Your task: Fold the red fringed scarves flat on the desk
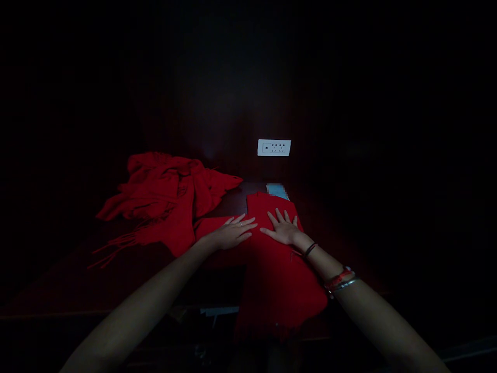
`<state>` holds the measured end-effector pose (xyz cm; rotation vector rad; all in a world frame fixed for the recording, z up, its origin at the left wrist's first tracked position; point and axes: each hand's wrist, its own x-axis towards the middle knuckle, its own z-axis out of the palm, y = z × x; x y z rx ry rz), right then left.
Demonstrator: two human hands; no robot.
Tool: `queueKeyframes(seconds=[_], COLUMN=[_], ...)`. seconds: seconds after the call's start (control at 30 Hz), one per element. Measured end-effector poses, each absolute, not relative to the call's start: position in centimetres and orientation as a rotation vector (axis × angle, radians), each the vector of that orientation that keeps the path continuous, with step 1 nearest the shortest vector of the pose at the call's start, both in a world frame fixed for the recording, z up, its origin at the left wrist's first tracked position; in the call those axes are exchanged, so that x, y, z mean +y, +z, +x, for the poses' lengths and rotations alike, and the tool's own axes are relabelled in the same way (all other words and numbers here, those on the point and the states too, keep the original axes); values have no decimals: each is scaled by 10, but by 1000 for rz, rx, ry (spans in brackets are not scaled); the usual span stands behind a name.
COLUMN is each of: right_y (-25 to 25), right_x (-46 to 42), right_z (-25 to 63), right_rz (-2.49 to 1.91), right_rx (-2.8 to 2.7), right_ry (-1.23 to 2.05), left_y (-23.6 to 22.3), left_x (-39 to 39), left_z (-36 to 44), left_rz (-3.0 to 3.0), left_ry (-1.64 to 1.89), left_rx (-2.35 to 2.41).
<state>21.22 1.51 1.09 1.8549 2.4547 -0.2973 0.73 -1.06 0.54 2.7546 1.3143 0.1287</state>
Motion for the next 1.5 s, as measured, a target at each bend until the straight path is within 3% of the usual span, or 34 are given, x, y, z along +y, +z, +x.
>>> queueKeyframes(seconds=[0.33,0.53,0.63,1.0,1.27,1.5], right_y=[8,46,60,12,17,49], right_x=[-13,-13,1,11,3,10], right_z=[237,246,231,223,259,234], right_rz=[1741,1490,1587,1586,1585,1624], right_rx=[2602,2509,2619,2715,2617,2590], right_ry=[-139,-393,-285,-180,-233,-242], left_y=[7,6,3,7,4,3], left_x=[-13,-10,-9,-13,-10,-10], left_z=[2,4,4,2,1,1], left_rz=[2688,2676,2691,2723,2709,2726], left_ry=[62,124,155,155,130,169], left_rx=[1307,1316,1308,1283,1277,1275])
